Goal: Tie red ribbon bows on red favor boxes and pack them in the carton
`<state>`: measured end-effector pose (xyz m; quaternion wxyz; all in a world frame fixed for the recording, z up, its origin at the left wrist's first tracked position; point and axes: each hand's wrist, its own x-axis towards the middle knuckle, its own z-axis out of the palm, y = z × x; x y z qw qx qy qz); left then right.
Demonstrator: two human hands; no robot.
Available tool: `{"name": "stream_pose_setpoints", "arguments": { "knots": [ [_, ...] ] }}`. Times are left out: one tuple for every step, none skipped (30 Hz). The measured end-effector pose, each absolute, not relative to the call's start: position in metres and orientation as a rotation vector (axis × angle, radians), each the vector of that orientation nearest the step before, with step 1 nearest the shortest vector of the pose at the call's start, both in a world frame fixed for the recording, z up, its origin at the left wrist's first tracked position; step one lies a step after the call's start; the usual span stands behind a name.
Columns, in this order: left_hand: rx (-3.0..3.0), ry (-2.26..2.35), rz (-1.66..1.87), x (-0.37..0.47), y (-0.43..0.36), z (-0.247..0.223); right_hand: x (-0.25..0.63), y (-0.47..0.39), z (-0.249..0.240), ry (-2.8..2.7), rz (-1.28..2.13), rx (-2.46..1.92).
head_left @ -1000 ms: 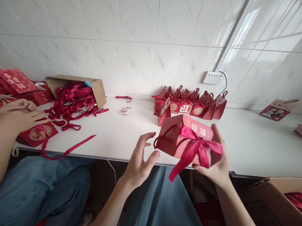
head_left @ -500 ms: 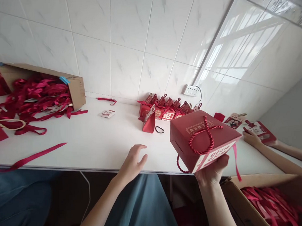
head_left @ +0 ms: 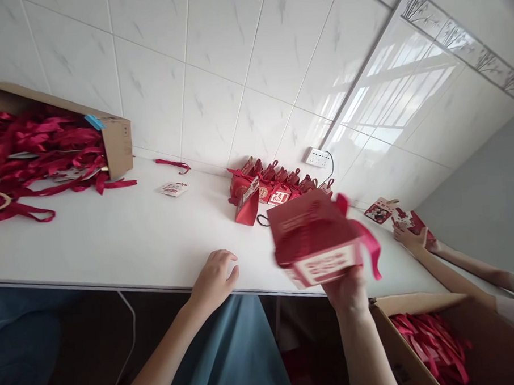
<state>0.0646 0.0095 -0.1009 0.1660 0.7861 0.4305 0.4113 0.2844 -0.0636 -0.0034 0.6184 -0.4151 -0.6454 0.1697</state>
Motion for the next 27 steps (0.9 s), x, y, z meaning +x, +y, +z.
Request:
{"name": "stream_pose_setpoints", "arguments": {
  "knots": [
    [2.243, 1.224, 1.178, 0.064, 0.010, -0.101, 0.280, -0.065, -0.001, -1.520, 0.374, -0.981],
    [2.247, 1.220, 1.186, 0.064, 0.010, -0.101, 0.277, -0.066, 0.000, -1.560, 0.355, -1.015],
    [2.251, 1.215, 1.192, 0.064, 0.010, -0.101, 0.274, -0.067, 0.001, -1.598, 0.323, -1.052],
    [2.255, 1.210, 1.193, 0.063, 0.010, -0.101, 0.272, -0.068, 0.001, -1.635, 0.271, -1.084],
    [2.262, 1.208, 1.188, 0.063, 0.010, -0.101, 0.270, -0.069, 0.001, -1.670, 0.205, -1.109],
    [2.270, 1.209, 1.178, 0.063, 0.009, -0.101, 0.268, -0.069, 0.001, -1.711, 0.133, -1.128],
    [2.279, 1.216, 1.165, 0.063, 0.009, -0.100, 0.267, -0.069, 0.001, -1.749, 0.061, -1.141],
    [2.288, 1.224, 1.147, 0.064, 0.008, -0.100, 0.267, -0.069, 0.001, -1.779, 0.001, -1.150],
    [2.297, 1.234, 1.126, 0.064, 0.007, -0.099, 0.267, -0.070, 0.002, -1.803, -0.043, -1.154],
    [2.303, 1.244, 1.105, 0.064, 0.007, -0.098, 0.267, -0.070, 0.002, -1.819, -0.073, -1.159],
    [2.310, 1.254, 1.085, 0.064, 0.007, -0.097, 0.267, -0.070, 0.003, -1.833, -0.093, -1.162],
    [2.316, 1.262, 1.066, 0.064, 0.006, -0.097, 0.267, -0.071, 0.004, -1.843, -0.107, -1.165],
    [2.323, 1.266, 1.050, 0.064, 0.006, -0.096, 0.268, -0.071, 0.005, -1.850, -0.116, -1.169],
    [2.330, 1.266, 1.042, 0.064, 0.006, -0.096, 0.269, -0.072, 0.006, -1.854, -0.124, -1.172],
    [2.336, 1.266, 1.038, 0.064, 0.006, -0.096, 0.270, -0.073, 0.007, -1.856, -0.133, -1.174],
    [2.341, 1.263, 1.038, 0.064, 0.006, -0.096, 0.270, -0.074, 0.007, -1.856, -0.142, -1.177],
    [2.343, 1.262, 1.041, 0.064, 0.005, -0.096, 0.271, -0.076, 0.007, -1.855, -0.151, -1.179],
    [2.344, 1.261, 1.047, 0.064, 0.005, -0.096, 0.272, -0.077, 0.007, -1.854, -0.159, -1.179],
    [2.344, 1.261, 1.052, 0.063, 0.005, -0.096, 0.273, -0.079, 0.007, -1.853, -0.164, -1.175],
    [2.344, 1.259, 1.058, 0.063, 0.005, -0.096, 0.274, -0.080, 0.006, -1.848, -0.158, -1.173],
    [2.344, 1.254, 1.063, 0.063, 0.005, -0.096, 0.275, -0.081, 0.006, -1.829, -0.136, -1.173],
    [2.343, 1.249, 1.071, 0.063, 0.005, -0.096, 0.276, -0.082, 0.005, -1.794, -0.088, -1.178],
    [2.342, 1.242, 1.077, 0.063, 0.005, -0.096, 0.278, -0.083, 0.005, -1.740, -0.010, -1.184],
    [2.339, 1.236, 1.083, 0.062, 0.005, -0.096, 0.281, -0.083, 0.005, -1.672, 0.095, -1.190],
    [2.336, 1.230, 1.088, 0.062, 0.005, -0.096, 0.284, -0.083, 0.005, -1.596, 0.218, -1.190],
    [2.334, 1.226, 1.092, 0.062, 0.006, -0.095, 0.289, -0.083, 0.006, -1.519, 0.351, -1.186],
    [2.332, 1.225, 1.092, 0.061, 0.006, -0.095, 0.295, -0.083, 0.007, -1.445, 0.494, -1.184]
  ]
}}
